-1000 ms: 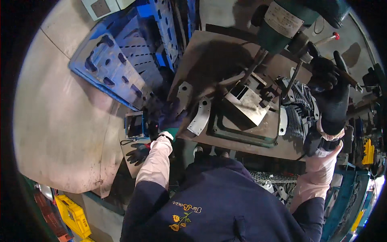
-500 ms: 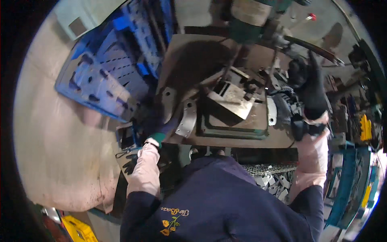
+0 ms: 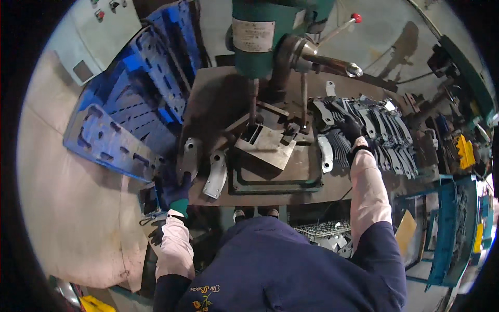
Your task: Drilling holes in curved metal plates using a drill press and sorting the finished parts.
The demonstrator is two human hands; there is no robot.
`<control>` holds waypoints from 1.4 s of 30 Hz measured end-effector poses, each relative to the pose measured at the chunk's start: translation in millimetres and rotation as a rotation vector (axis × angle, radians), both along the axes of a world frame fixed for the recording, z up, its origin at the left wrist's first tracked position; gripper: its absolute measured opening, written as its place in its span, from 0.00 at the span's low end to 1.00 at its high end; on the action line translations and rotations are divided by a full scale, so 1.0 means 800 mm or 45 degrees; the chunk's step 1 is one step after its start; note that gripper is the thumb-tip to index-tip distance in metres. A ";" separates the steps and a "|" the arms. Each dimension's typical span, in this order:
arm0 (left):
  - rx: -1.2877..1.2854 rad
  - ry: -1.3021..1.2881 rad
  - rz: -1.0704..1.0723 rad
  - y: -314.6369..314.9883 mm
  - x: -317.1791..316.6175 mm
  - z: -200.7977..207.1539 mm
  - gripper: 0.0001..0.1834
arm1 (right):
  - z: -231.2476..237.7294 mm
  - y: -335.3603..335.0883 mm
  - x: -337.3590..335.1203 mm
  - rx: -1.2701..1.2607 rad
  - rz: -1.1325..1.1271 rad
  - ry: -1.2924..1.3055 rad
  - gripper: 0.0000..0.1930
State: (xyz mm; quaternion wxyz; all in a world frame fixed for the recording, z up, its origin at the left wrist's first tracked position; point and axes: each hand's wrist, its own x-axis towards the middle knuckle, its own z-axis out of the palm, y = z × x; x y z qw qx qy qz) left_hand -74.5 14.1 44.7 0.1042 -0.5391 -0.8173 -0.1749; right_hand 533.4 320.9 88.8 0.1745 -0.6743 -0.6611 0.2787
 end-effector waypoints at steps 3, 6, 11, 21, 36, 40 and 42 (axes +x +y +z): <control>0.132 -0.066 -0.184 0.041 0.037 0.001 0.41 | -0.079 0.025 0.115 0.491 0.036 -0.495 0.41; -0.004 -0.209 0.062 -0.013 0.068 -0.006 0.40 | -0.076 0.028 0.032 0.828 0.244 -0.441 0.39; -0.112 -0.201 0.025 -0.047 0.105 0.009 0.35 | -0.068 0.019 -0.006 0.450 0.276 -0.770 0.14; 0.117 -0.354 -0.598 -0.032 0.201 0.050 0.27 | -0.011 -0.006 0.069 0.815 0.483 -0.724 0.10; -0.074 -1.297 -1.290 0.024 0.331 0.132 0.39 | 0.127 -0.219 -0.075 -0.286 0.496 0.645 0.13; -0.064 -0.806 -1.289 0.024 0.297 0.127 0.38 | 0.117 -0.225 -0.118 -0.045 0.796 0.642 0.13; -0.105 -0.816 -1.214 0.019 0.288 0.124 0.38 | 0.121 -0.218 -0.140 -0.366 0.481 0.781 0.14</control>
